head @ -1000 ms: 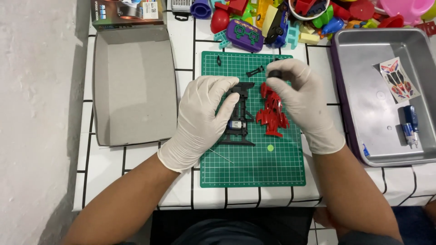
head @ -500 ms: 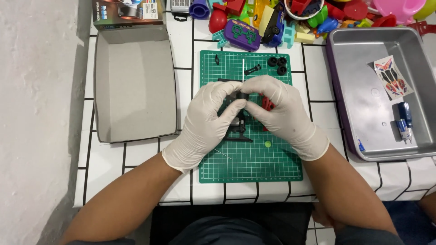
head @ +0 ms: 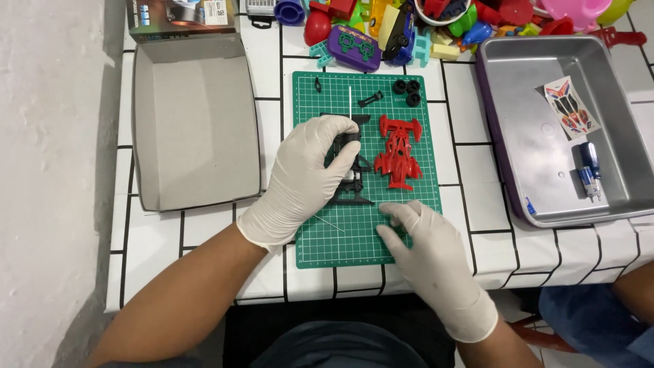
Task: The person assembles a toy vehicle on a green cutting mat. They connect black and red plastic components, insert a small motor into the frame, and attach wheels to the axle. The person also handles a small screwdriver and a battery during the process.
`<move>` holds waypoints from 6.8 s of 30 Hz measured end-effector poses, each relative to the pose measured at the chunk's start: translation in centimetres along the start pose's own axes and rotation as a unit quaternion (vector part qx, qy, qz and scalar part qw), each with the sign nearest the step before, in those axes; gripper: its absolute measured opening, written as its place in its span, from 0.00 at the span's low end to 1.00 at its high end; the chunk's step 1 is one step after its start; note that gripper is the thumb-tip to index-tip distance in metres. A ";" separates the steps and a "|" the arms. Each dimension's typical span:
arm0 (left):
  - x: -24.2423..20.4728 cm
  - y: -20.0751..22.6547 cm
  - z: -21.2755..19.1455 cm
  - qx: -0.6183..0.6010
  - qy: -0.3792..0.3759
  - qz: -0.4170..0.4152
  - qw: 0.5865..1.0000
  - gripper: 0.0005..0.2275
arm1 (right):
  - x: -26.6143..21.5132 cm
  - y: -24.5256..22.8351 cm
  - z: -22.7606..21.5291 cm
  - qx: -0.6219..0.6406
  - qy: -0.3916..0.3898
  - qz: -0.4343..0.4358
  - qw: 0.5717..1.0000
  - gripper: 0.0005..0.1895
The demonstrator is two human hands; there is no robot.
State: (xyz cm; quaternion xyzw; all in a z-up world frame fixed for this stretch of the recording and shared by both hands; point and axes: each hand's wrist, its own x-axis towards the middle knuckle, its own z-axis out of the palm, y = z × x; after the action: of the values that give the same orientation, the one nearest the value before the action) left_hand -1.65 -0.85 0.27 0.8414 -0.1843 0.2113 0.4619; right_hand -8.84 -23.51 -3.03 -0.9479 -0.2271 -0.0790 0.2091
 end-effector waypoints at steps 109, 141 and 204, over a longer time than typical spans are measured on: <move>1.7 0.0 0.9 -0.390 -0.052 -0.219 0.893 0.07 | 11.0 -0.4 -3.3 0.373 0.036 -0.060 0.925 0.04; -0.8 -1.9 1.9 -0.003 -0.121 -0.006 0.993 0.06 | 0.3 0.6 -5.1 0.275 0.017 -0.068 0.959 0.16; -0.4 -2.1 2.7 0.041 -0.246 -0.103 0.963 0.06 | -0.3 1.1 1.7 0.037 0.076 -0.123 0.989 0.12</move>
State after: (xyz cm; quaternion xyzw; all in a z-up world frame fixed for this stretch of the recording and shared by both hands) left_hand -0.42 -2.06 -2.64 0.9001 -0.1959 -0.0439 0.3867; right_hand -8.54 -23.78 -5.03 -0.8957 -0.3277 -0.1675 0.2495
